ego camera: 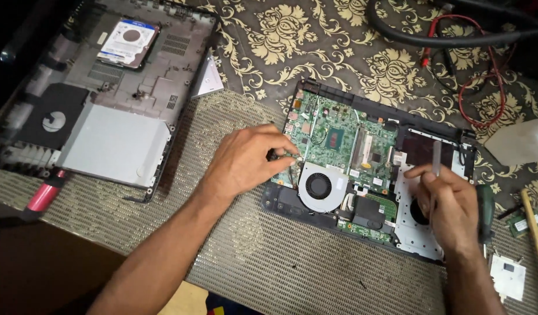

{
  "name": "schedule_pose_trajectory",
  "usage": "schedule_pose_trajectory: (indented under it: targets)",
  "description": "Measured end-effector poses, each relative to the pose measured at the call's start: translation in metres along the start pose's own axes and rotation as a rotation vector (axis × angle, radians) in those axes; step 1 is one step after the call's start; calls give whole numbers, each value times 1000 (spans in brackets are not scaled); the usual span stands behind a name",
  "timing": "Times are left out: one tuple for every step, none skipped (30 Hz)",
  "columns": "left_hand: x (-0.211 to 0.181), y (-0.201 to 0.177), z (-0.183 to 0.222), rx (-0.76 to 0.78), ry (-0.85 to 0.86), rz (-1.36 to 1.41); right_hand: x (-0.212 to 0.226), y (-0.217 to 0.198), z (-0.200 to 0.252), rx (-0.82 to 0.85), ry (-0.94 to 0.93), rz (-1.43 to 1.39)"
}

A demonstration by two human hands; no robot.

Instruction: The person is routing wires and adjusting components inside a laptop chassis, specifically around the cooling fan and motherboard, using tweezers and a screwdriver.

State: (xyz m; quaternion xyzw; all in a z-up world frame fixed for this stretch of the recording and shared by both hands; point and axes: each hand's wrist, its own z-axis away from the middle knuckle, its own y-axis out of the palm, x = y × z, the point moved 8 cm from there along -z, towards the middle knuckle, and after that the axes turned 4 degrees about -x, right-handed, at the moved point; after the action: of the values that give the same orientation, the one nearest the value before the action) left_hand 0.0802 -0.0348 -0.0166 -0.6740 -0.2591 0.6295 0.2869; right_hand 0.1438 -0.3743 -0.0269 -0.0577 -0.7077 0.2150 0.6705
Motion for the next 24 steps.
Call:
schedule_pose_trajectory:
  targets:
    - [1,-1,1,33,-64,-50,1,2,1,27,-15,57]
    - [5,3,3,31,-69,-44,3,5,2,32,-15,62]
    - [1,1,2,-15,30,-50,5,9,2,48,-11,21]
    - [-3,0,3,-60,129,-56,7,13,1,65,-7,-20]
    - [-2,-2,3,-62,130,-56,5,13,1,65,-10,-19]
    - [0,0,2,-24,119,-50,1,10,1,49,15,18]
    - [3,1,2,16,109,-42,-4,8,1,32,42,56]
    - [-1,-2,1,16,111,-42,-2,8,0,30,42,57]
    - [0,-1,2,50,60,-50,3,10,0,49,0,-15]
    - [1,-1,3,84,10,-58,9,13,1,67,-41,-88]
    - [-3,-3,4,83,12,-61,11,14,0,65,-43,-90]
    - [-6,-6,4,58,12,-85,11,14,0,44,-6,-58]
    - [-10,-8,6,35,9,-104,9,13,1,26,36,-23]
    - [-6,-5,7,38,8,-103,7,12,2,27,40,-23]
    - [-5,-2,6,54,23,-62,7,12,1,38,13,-21]
    - [-3,0,6,71,38,-22,7,13,0,50,-14,-18]
    - [-4,0,7,72,37,-21,9,13,1,51,-13,-18]
    - [-4,1,7,77,21,-7,10,13,2,46,5,-23]
    - [-4,1,7,83,9,4,10,13,3,37,22,-30]
    - [-7,2,6,86,10,3,10,13,1,34,23,-31]
    - [-10,1,7,48,12,-61,10,14,1,45,26,-39]
    - [-12,-1,7,11,14,-125,10,15,1,57,28,-46]
    - [-13,-3,6,10,13,-124,10,16,1,58,27,-46]
    - [-11,-2,6,46,-27,-99,11,17,0,58,22,-34]
